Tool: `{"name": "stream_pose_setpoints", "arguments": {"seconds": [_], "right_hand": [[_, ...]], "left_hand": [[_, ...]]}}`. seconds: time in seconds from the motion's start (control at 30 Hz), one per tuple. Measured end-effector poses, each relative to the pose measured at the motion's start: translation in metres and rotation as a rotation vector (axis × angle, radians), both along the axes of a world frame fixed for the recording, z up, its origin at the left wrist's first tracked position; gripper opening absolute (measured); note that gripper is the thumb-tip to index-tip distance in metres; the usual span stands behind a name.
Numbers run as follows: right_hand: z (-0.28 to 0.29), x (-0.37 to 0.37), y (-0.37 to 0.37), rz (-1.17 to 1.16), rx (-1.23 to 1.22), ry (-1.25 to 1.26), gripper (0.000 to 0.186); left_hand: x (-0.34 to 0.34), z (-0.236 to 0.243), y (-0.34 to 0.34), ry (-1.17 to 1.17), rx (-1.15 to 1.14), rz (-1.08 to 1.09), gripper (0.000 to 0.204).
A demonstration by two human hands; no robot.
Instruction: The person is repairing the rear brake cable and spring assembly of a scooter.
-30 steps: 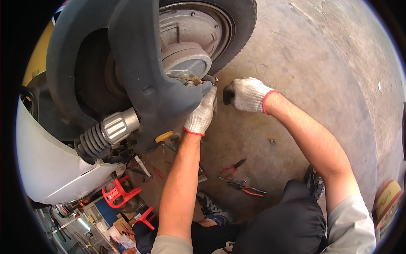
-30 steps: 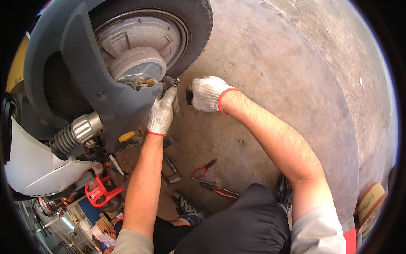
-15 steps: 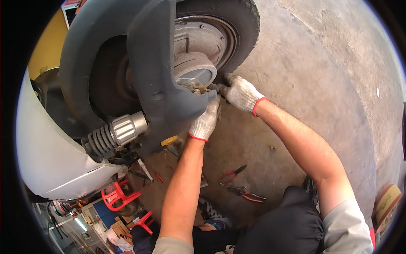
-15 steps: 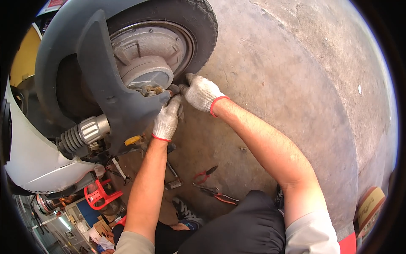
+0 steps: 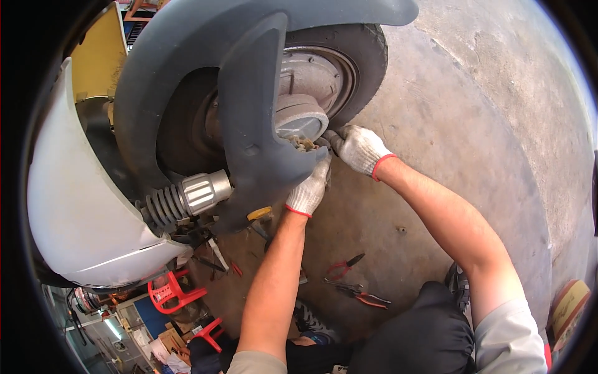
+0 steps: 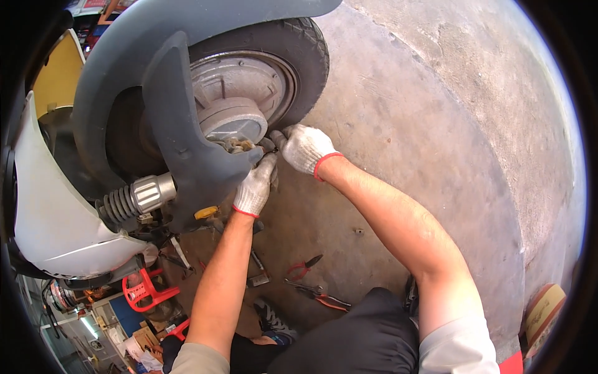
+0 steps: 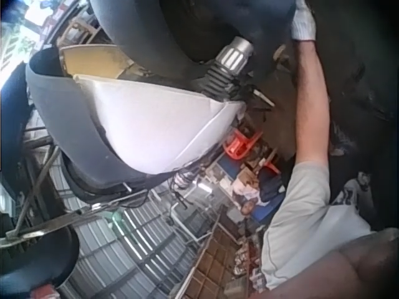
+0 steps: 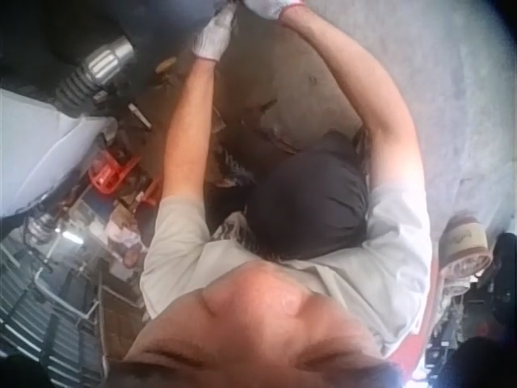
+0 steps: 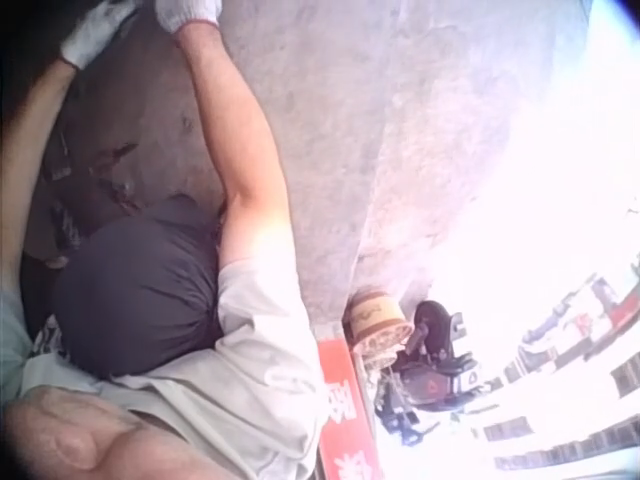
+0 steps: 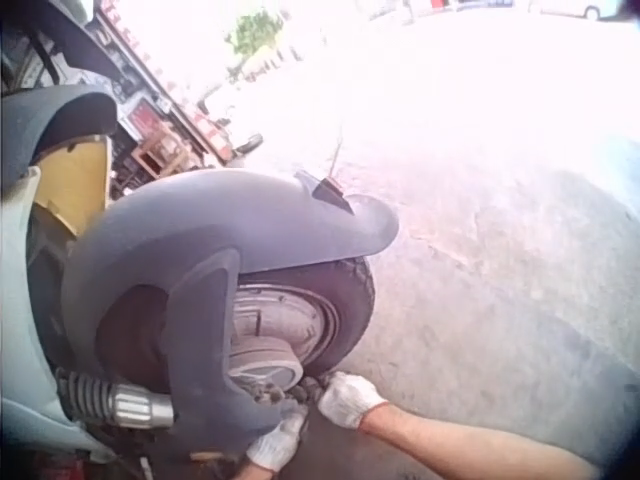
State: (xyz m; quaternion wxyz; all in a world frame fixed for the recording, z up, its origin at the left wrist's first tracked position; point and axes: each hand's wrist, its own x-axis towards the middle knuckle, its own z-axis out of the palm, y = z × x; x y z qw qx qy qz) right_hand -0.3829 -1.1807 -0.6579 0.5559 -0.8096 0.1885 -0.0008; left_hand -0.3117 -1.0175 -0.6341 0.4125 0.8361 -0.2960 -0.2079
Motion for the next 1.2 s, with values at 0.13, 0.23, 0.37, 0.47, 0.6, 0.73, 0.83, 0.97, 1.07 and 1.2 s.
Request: {"name": "stream_pose_setpoints", "arguments": {"seconds": [0.13,0.23,0.37,0.47,0.6,0.73,0.83,0.97,1.07,1.2], "right_hand": [[-0.001,-0.002,0.002,-0.017,0.124,-0.099,0.042],[0.006,0.0,0.007,-0.092,0.026,-0.069,0.044],[0.01,-0.003,0.001,-0.007,0.021,0.036,0.044],[0.009,0.0,0.002,-0.015,0.069,-0.058,0.042],[0.013,0.002,0.005,-0.014,-0.097,-0.009,0.038],[0.025,0.0,-0.002,-0.017,0.093,0.13,0.042],[0.025,-0.008,-0.007,0.03,0.057,0.05,0.044],[0.006,-0.002,0.002,0.02,0.005,-0.025,0.044],[-0.017,0.008,0.01,-0.143,-0.111,-0.079,0.034],[-0.042,0.013,0.015,-0.17,0.423,-0.111,0.041]], "left_hand": [[-0.002,0.0,0.002,-0.157,0.044,-0.048,0.015],[-0.005,0.0,0.0,-0.128,0.057,-0.004,0.015],[-0.007,-0.002,0.002,0.023,0.063,0.067,0.016],[-0.007,-0.005,0.004,0.085,0.053,0.116,0.016],[-0.01,-0.001,0.003,0.248,-0.017,0.095,0.017],[-0.019,0.018,-0.007,0.44,-0.002,0.194,0.018],[-0.033,0.035,-0.011,0.636,-0.139,0.288,0.018],[-0.052,0.048,0.004,0.776,-0.331,0.443,0.017],[-0.06,0.065,0.045,0.462,0.14,0.147,0.017],[-0.074,0.104,0.12,0.009,0.644,-0.46,0.037]]}}
